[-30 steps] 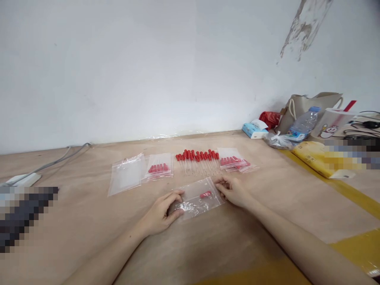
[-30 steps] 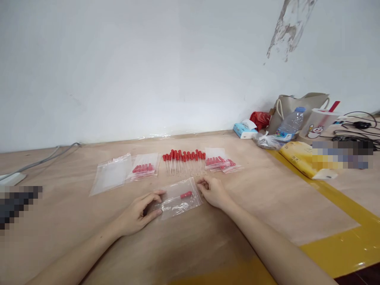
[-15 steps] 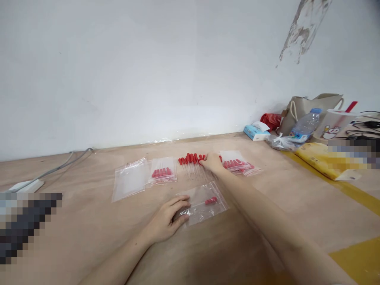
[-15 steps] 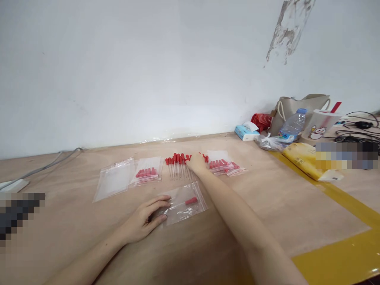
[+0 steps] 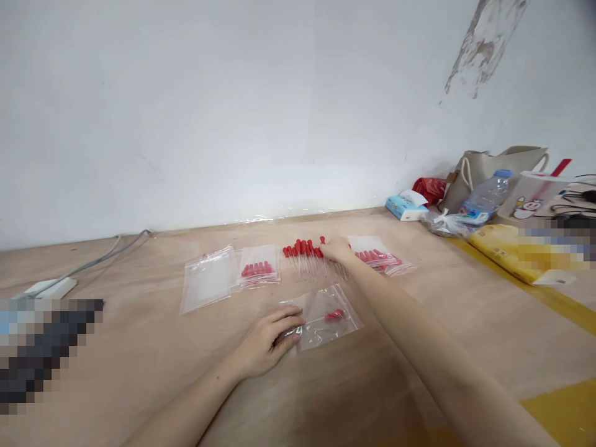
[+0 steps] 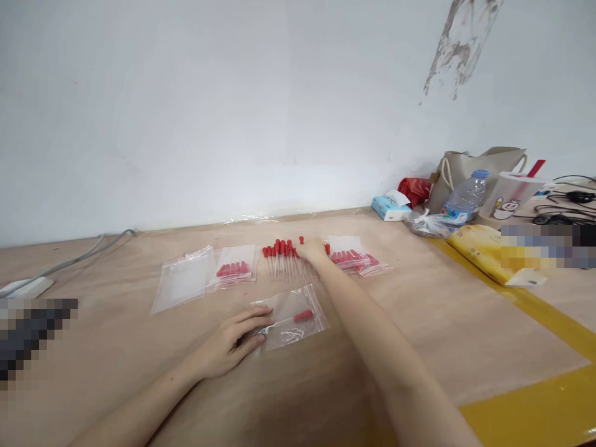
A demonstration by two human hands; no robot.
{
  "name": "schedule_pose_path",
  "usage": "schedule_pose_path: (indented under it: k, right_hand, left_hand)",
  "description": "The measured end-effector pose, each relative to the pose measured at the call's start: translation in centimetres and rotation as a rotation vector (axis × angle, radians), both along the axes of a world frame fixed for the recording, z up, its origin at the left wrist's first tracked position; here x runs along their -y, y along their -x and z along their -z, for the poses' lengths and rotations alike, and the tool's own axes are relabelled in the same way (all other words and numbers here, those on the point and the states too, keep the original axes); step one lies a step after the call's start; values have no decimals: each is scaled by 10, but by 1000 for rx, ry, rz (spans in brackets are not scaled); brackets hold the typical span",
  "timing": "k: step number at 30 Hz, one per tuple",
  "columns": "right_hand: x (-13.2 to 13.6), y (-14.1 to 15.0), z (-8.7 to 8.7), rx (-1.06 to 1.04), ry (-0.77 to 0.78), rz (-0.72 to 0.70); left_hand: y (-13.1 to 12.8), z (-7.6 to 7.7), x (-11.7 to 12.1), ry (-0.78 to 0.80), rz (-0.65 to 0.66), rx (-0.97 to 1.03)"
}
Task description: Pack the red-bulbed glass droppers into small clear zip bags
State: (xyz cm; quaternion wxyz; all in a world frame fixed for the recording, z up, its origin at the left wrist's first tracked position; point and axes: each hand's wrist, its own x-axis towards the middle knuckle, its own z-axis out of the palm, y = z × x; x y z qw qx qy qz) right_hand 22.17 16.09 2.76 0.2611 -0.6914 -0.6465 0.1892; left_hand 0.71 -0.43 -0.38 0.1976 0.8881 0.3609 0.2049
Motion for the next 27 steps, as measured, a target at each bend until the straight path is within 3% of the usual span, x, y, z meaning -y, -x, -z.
schedule_pose_path:
  k: [3, 6, 9, 12, 18, 27]
  right_hand:
    - [13, -17, -1, -96, -23, 21]
    - [43, -46, 6, -245, -105, 50]
    - [82, -73, 19, -673, -174, -8]
    - [110, -83, 32, -862, -141, 9]
    - [120, -70, 48, -988, -205, -8]
    - [137, -66, 47, -1029, -76, -91]
  left_hand:
    - [1, -1, 0, 0, 5, -9]
    - [1, -4, 1, 4, 7, -26]
    - [0, -7, 2, 15, 9, -61]
    - [1, -7, 1, 23, 11, -73]
    - [1, -3, 0, 23, 13, -73]
    - [1, -3, 1, 23, -5, -87]
